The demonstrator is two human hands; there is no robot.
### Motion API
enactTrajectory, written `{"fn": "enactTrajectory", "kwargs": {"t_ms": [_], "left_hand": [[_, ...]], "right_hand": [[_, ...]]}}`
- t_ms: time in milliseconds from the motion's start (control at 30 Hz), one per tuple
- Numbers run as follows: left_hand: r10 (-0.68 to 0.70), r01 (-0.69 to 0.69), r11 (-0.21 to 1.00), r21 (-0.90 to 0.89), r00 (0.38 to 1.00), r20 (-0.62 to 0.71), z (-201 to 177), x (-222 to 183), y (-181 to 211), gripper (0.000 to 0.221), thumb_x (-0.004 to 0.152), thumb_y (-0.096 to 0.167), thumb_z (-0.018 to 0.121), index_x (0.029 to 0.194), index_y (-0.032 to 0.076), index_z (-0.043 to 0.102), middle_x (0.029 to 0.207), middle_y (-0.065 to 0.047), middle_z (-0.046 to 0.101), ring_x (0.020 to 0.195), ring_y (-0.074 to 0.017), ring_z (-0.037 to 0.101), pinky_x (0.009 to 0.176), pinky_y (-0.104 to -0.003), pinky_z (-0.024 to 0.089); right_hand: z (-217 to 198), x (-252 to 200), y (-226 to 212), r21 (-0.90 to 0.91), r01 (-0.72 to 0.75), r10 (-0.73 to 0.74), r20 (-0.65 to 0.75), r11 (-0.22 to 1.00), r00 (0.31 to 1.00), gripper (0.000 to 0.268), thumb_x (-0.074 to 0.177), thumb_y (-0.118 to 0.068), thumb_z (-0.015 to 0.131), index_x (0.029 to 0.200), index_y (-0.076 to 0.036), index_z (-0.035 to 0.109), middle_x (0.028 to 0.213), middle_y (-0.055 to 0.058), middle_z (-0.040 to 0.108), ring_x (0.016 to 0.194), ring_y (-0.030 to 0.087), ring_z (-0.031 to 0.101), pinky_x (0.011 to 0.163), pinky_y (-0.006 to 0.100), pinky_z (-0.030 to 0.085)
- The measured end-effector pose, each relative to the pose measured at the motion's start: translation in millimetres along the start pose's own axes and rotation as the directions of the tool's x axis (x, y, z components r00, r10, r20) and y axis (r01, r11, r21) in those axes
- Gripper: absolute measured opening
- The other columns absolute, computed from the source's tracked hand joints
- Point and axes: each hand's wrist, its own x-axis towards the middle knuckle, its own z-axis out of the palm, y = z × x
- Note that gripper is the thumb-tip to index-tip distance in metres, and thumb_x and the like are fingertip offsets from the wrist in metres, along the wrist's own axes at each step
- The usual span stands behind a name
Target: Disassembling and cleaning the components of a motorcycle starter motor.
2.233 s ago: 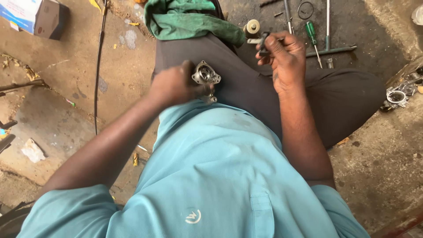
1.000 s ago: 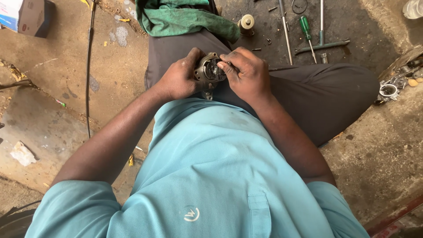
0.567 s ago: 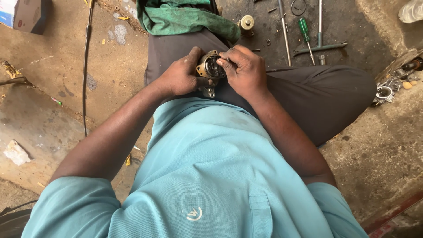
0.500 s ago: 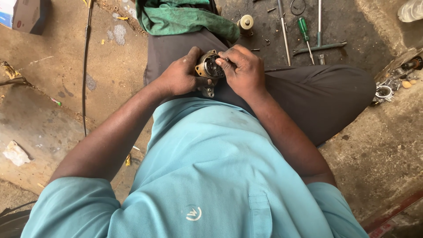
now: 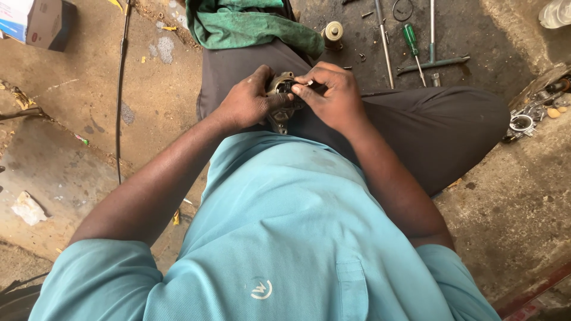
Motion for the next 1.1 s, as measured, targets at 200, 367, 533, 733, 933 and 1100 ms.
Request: {"fn": "enactTrajectory", "kwargs": {"t_ms": [200,367,533,733,933,1100], "left_hand": [[-0.077,0.079,0.997,-0.009,0.993,0.086,3,1,-9,0.057,0.088,0.046,0.071,0.127,0.008,0.054,0.105,-0.017,0.072,0.092,-0.0235,0.076,0.078,-0.038,0.061],[0.075,-0.075,0.997,0.01,0.996,0.052,6,2,-21,0.059,0.09,0.049,0.074,0.127,0.006,0.057,0.107,-0.016,0.073,0.096,-0.0226,0.074,0.081,-0.037,0.059],[-0.118,0.129,0.987,-0.093,0.986,0.113,0,-4,4,0.06,0.092,0.055,0.063,0.129,0.008,0.056,0.105,-0.014,0.073,0.09,-0.0213,0.076,0.072,-0.035,0.062],[-0.105,0.124,0.96,-0.249,0.991,0.088,11,4,-20,0.062,0.1,0.057,0.051,0.134,0.004,0.058,0.111,-0.015,0.073,0.095,-0.02,0.075,0.071,-0.033,0.064],[-0.118,0.173,0.818,-0.549,0.984,0.135,9,3,-25,0.066,0.101,0.054,0.043,0.146,0.006,0.047,0.12,-0.014,0.069,0.096,-0.0202,0.075,0.068,-0.033,0.066],[-0.057,0.139,0.741,-0.656,0.988,0.145,12,2,-34,0.06,0.107,0.047,0.041,0.144,0.002,0.052,0.116,-0.015,0.069,0.096,-0.02,0.073,0.068,-0.031,0.066]], "right_hand": [[-17,3,-5,0.157,0.006,-0.037,0.2,0.988,0.979,0.016,0.097,-0.007,0.081,0.11,0.001,0.076,0.101,0.009,0.074,0.092,0.016,0.071,0.082,0.028,0.057],[-19,3,-7,0.106,-0.107,0.076,0.263,0.989,0.962,0.017,0.093,-0.01,0.082,0.108,-0.002,0.077,0.097,0.008,0.074,0.084,0.014,0.071,0.07,0.026,0.057],[-7,-5,-4,0.116,-0.147,0.123,0.193,0.982,0.973,0.014,0.095,-0.008,0.081,0.104,-0.001,0.073,0.093,0.006,0.074,0.084,0.012,0.07,0.072,0.026,0.058],[-3,-6,-12,-0.022,-0.165,0.165,0.04,0.986,0.985,0.017,0.093,-0.013,0.083,0.098,-0.001,0.072,0.092,0.007,0.073,0.083,0.013,0.072,0.073,0.028,0.058],[0,-7,-19,0.015,-0.008,0.006,0.162,1.0,0.987,0.062,0.086,-0.03,0.092,0.136,-0.004,0.066,0.12,0.009,0.062,0.109,0.02,0.068,0.092,0.032,0.06],[5,-6,-15,-0.108,-0.043,0.058,0.141,0.993,0.988,0.063,0.085,-0.033,0.093,0.136,-0.008,0.067,0.121,0.008,0.06,0.105,0.018,0.069,0.09,0.031,0.061]]}}
